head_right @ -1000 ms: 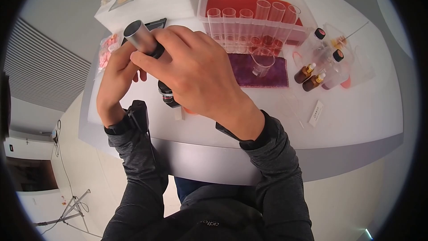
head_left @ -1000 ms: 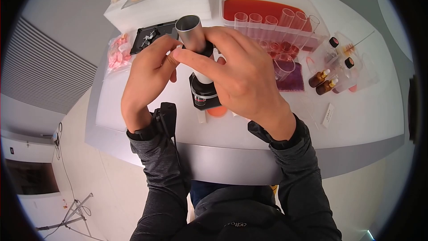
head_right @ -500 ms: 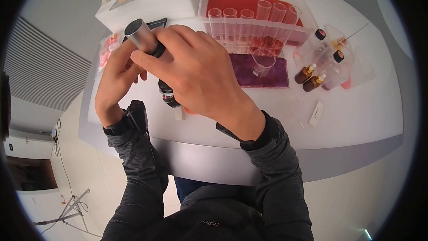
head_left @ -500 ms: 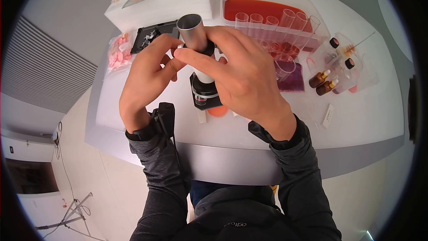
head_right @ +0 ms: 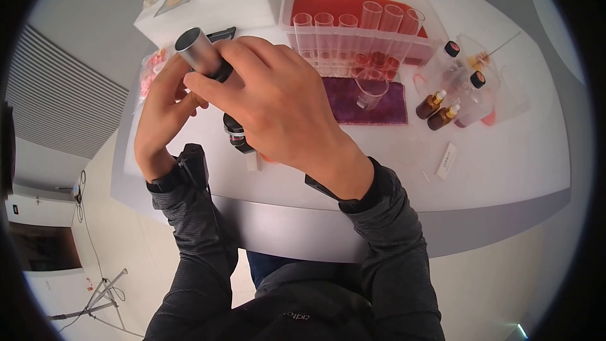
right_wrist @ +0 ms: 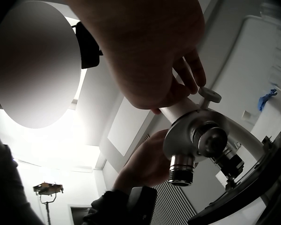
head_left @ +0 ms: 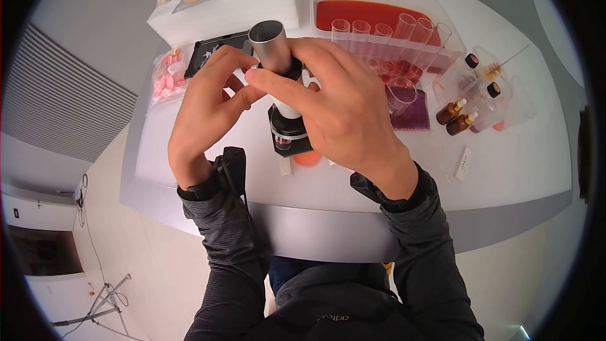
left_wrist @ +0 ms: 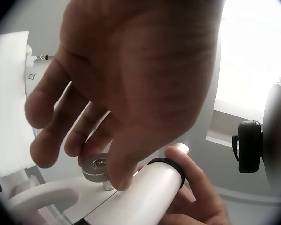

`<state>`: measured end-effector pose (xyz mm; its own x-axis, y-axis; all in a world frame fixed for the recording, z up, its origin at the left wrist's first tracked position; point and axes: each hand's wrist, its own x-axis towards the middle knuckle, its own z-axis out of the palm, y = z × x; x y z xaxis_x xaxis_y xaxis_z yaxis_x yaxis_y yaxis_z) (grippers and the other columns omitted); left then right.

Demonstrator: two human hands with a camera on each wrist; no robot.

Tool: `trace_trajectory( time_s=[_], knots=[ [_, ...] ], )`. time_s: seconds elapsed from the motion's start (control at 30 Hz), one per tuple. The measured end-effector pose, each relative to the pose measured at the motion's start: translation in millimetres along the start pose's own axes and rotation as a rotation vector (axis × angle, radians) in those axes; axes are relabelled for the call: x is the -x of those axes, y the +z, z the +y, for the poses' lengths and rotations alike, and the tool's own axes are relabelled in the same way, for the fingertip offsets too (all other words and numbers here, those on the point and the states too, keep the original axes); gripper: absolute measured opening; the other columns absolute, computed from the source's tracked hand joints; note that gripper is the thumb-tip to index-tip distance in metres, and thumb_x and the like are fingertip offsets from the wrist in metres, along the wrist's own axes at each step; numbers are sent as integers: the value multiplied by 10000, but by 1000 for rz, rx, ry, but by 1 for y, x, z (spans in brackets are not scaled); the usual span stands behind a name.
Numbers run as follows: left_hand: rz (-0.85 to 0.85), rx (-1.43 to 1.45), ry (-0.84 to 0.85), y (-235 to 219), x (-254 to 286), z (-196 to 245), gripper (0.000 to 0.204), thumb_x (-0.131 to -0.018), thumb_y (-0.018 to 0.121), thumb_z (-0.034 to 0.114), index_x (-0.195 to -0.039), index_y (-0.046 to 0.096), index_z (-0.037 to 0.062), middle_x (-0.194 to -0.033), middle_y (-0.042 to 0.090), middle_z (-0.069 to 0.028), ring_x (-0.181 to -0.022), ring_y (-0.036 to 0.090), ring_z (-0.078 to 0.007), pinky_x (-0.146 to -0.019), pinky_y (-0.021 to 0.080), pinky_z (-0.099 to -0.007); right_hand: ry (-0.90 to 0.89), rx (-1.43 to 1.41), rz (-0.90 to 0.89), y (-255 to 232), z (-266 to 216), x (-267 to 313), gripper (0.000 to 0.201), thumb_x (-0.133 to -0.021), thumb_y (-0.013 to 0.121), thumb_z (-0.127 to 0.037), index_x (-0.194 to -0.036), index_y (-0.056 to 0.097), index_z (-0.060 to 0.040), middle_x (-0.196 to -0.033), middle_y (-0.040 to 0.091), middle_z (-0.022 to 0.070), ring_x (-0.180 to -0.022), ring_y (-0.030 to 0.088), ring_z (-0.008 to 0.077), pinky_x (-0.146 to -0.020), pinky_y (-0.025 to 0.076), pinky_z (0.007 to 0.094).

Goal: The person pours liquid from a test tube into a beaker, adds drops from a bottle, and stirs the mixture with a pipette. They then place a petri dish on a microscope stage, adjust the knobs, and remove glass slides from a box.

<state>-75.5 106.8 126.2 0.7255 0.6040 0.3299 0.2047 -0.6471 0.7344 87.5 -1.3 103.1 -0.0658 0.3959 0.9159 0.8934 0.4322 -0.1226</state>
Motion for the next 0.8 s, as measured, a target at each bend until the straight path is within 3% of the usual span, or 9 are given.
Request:
trace_trajectory(
  time_s=[0.23,0.3,0.43,0.63,0.8],
  knots=[
    [-82,161,-123,-2,-2,-5,172,-944,627,137,-974,600,-30,-874,542,-57,-620,557,-143,-558,447,-271,-8,-4,-24,0,2,1,449,-679,634,-1,-1084,722,-173,-1044,621,98,-931,625,271,-689,515,337],
    [-100,154,-136,-3,-2,-9,188,-957,612,155,-964,603,-33,-865,543,-54,-617,558,-138,-552,440,-271,-8,13,-63,-2,3,2,467,-645,697,-92,-1100,693,-196,-1041,610,79,-995,625,276,-772,527,375],
    [-87,95,-181,-3,-2,-7,173,-950,620,140,-976,603,-30,-872,550,-58,-630,568,-140,-558,448,-272,-5,8,-68,-3,3,2,460,-651,697,-95,-1100,693,-196,-1049,611,80,-1007,624,280,-777,528,375],
    [-9,22,0,-1,0,1,172,-911,659,88,-1023,593,-25,-928,560,-71,-672,574,-152,-569,472,-267,-4,-7,-42,-1,3,3,460,-651,702,-90,-1099,693,-196,-1054,609,80,-1007,623,283,-773,529,376],
    [-27,118,-52,1,-1,1,144,-933,632,89,-1002,590,-31,-921,548,-67,-672,574,-152,-561,464,-264,-12,-18,-36,0,4,2,469,-653,701,-93,-1109,693,-200,-1065,608,80,-998,622,273,-759,532,361]
  ],
)
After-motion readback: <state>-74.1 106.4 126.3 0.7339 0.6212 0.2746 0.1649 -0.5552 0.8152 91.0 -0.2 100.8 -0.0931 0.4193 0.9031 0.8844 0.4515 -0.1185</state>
